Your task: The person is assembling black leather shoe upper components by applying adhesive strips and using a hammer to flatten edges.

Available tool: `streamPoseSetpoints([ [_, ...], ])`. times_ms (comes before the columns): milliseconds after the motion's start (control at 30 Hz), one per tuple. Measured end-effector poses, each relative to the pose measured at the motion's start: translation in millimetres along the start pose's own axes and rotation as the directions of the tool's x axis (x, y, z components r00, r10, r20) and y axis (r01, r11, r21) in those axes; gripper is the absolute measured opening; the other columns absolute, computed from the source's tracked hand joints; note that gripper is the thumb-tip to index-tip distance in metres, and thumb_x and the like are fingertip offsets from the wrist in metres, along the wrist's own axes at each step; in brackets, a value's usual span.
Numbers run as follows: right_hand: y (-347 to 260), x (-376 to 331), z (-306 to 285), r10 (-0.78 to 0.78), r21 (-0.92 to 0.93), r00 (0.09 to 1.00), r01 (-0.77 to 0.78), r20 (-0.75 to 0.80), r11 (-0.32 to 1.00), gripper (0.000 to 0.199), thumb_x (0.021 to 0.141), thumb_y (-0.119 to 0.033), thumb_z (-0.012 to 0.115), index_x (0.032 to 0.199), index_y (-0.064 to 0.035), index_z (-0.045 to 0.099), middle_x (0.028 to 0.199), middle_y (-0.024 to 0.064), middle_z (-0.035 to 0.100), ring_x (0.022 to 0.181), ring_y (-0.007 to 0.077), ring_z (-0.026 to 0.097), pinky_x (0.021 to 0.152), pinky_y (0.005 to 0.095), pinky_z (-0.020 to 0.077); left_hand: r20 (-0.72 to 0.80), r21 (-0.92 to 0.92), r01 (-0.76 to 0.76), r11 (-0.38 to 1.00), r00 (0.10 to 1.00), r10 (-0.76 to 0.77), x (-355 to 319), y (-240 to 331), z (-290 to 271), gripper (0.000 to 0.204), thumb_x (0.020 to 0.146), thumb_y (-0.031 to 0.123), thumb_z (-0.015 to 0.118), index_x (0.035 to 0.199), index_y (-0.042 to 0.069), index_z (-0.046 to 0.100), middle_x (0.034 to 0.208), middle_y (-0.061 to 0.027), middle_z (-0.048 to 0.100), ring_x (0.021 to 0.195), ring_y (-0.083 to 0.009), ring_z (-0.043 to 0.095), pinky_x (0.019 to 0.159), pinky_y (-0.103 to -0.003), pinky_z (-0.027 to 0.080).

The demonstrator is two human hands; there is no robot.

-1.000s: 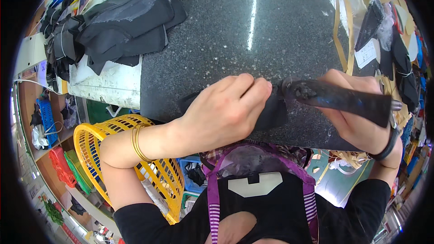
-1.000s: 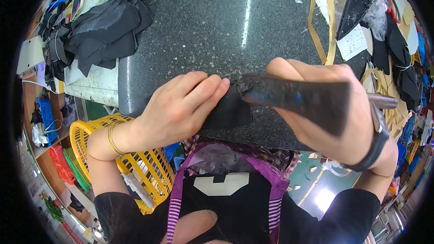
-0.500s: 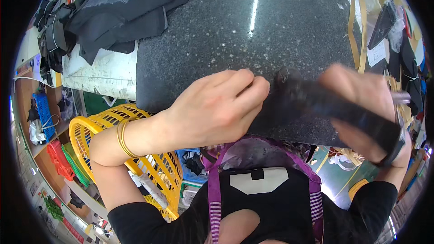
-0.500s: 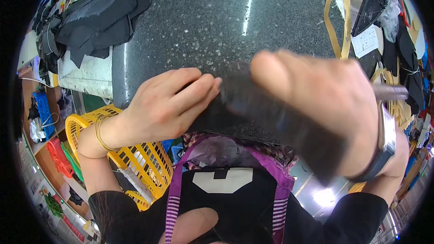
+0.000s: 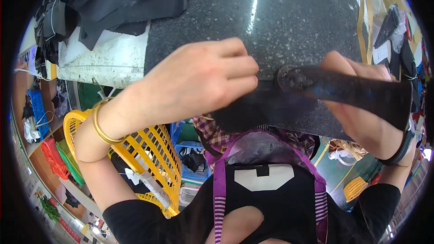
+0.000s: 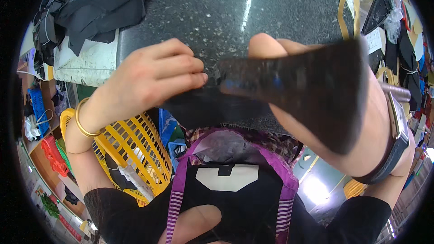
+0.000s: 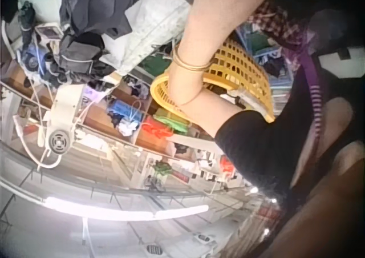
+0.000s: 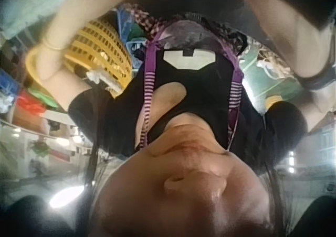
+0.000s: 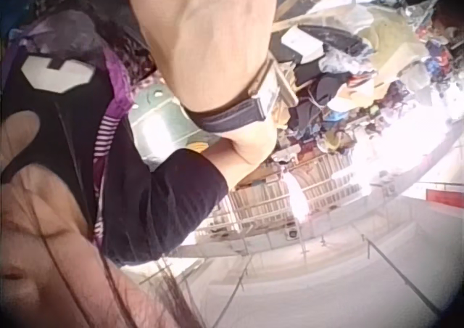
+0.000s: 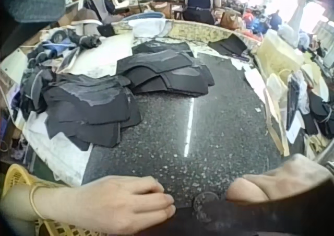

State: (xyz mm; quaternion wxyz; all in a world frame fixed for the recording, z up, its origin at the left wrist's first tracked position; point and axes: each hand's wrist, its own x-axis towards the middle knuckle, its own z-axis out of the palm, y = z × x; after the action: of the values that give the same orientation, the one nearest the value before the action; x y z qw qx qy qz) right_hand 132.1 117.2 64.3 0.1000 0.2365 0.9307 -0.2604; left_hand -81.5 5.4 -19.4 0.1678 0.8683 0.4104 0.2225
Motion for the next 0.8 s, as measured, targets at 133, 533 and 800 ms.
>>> streamPoseSetpoints([
  [133, -15.1, -0.9, 5.3, -0.061, 0.065, 0.993, 0.055, 0.103, 0.996, 0.014, 0.077, -0.017, 0.062, 0.084, -0.0087, 0.053, 0.075, 0.0121, 0.055, 0.072, 0.0331, 0.058, 0.067, 0.0397, 0.0415, -0.007, 0.029, -0.007, 1.000, 1.000, 0.007, -6.4, 5.0, 3.9, 0.024, 0.063, 0.006, 0.062, 0.086, -0.001, 0.061, 0.090, -0.0093, 0.060, 0.083, -0.0263, 0.058, 0.067, -0.032, 0.052],
  [533, -23.0, 3.2, 10.7, -0.063, -0.038, 0.993, 0.067, 0.097, 0.997, 0.019, 0.075, -0.007, 0.065, 0.091, -0.0060, 0.054, 0.081, 0.0124, 0.057, 0.077, 0.0335, 0.059, 0.070, 0.0386, 0.0440, -0.252, 0.274, 0.293, 0.916, 0.941, -0.226, -27.8, 23.4, 12.3, 0.026, 0.069, 0.014, 0.068, 0.093, 0.004, 0.062, 0.094, -0.0057, 0.060, 0.086, -0.0237, 0.057, 0.075, -0.033, 0.046],
  [800, -16.8, 10.3, 9.9, -0.060, 0.070, 0.998, 0.060, -0.010, 0.996, 0.015, 0.080, -0.009, 0.063, 0.090, -0.0056, 0.053, 0.073, 0.0157, 0.054, 0.070, 0.0366, 0.058, 0.059, 0.0387, 0.0445, -0.353, 0.120, 0.254, 0.960, 0.914, -0.198, -40.6, 31.9, 30.0, 0.032, 0.065, 0.012, 0.064, 0.095, 0.003, 0.066, 0.091, -0.0062, 0.061, 0.083, -0.0238, 0.058, 0.072, -0.034, 0.047],
])
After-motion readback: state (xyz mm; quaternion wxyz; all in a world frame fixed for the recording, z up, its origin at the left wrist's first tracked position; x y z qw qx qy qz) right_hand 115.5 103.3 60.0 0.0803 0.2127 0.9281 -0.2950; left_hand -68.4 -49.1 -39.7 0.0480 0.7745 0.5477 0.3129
